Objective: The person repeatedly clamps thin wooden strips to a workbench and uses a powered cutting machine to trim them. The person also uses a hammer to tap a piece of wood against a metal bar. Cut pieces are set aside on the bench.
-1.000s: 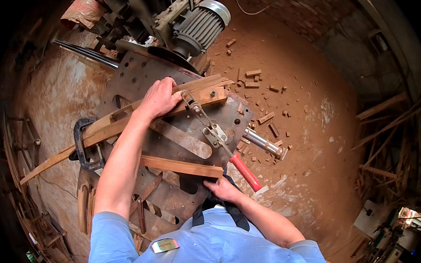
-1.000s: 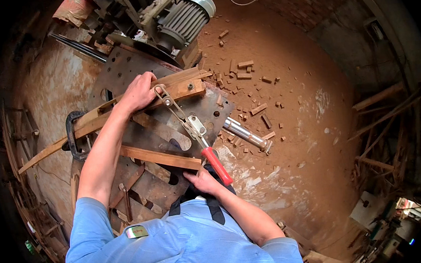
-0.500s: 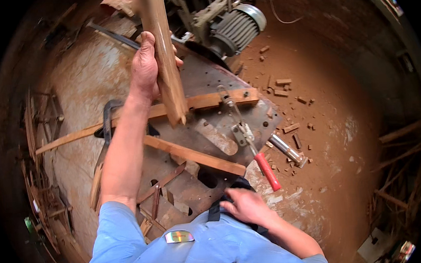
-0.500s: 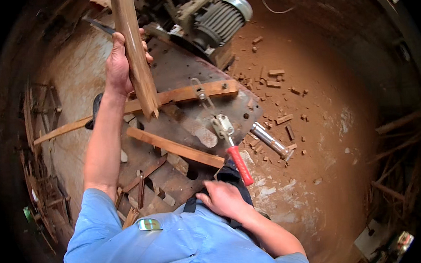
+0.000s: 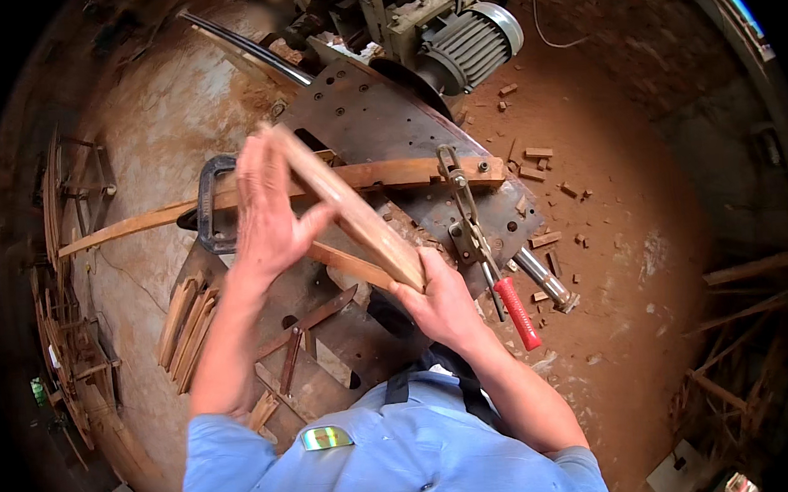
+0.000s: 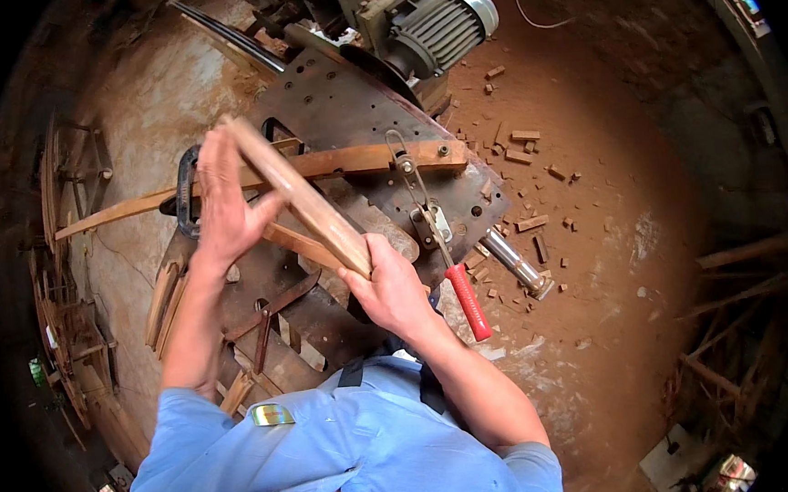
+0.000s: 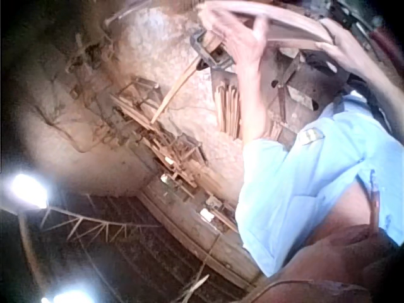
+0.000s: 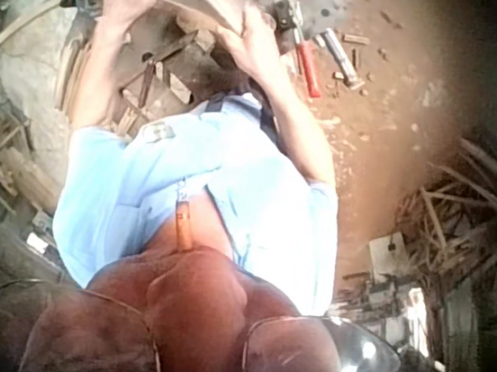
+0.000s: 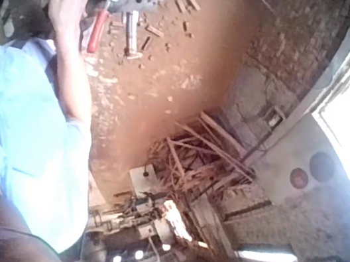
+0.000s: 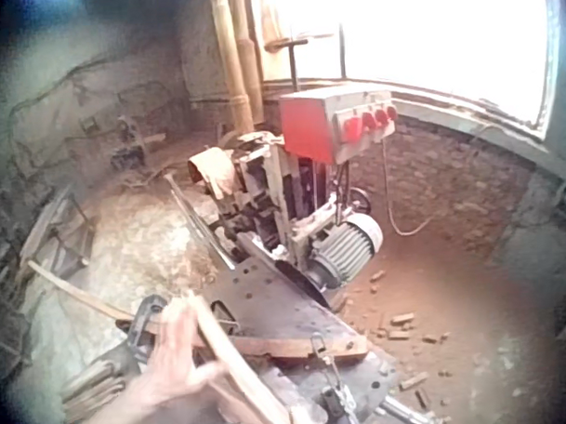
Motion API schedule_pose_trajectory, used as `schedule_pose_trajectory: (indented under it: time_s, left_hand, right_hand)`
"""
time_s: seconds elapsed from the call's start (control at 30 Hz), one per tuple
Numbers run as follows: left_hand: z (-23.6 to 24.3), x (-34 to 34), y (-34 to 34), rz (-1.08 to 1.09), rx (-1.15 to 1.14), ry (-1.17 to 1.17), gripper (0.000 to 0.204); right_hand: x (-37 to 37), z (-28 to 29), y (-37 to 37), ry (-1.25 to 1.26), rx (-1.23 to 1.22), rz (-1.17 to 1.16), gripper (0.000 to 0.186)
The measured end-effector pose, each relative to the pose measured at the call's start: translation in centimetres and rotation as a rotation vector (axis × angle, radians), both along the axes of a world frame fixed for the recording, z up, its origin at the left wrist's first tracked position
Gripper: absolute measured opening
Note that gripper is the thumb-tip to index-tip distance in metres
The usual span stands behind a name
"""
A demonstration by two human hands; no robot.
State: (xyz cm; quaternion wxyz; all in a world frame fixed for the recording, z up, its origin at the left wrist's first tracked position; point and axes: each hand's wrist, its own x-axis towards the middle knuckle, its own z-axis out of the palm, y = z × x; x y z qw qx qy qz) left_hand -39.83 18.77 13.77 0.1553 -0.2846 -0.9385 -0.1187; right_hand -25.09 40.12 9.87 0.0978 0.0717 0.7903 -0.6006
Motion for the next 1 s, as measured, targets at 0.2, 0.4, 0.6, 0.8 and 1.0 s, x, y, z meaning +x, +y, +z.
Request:
schedule_pose_trajectory:
  time_s: [0.2, 0.4, 0.6, 0.8, 1.0]
  left_hand:
    - [3.7, -1.4, 0.0, -0.668, -0.297, -0.374, 0.056]
    - [0.9, -6.7, -1.7, -0.198, -0.31, -0.252, 0.052]
    - [-5.7, -8.0, 7.7, -0.276, -0.195, -0.261, 0.043]
    - [-9.2, -7.6, 12.4, -0.384, -0.082, -0.323, 0.033]
    - [-10.0, -9.4, 13.1, -0.419, -0.188, -0.475, 0.029]
  right_hand:
    - [-0.1, 0.0, 0.8, 0.146, 0.148, 0.162, 0.056]
    - [2.4, -0.3, 0.9, 0.098, 0.143, -0.02, 0.068]
    - [6.6, -1.4, -0.5, -0.069, 0.032, 0.153, 0.051]
    - [7.9, -2.0, 0.0, -0.103, 0.02, 0.146, 0.046]
    - [8.7, -3.2, 0.3, -0.064, 0.039, 0.076, 0.044]
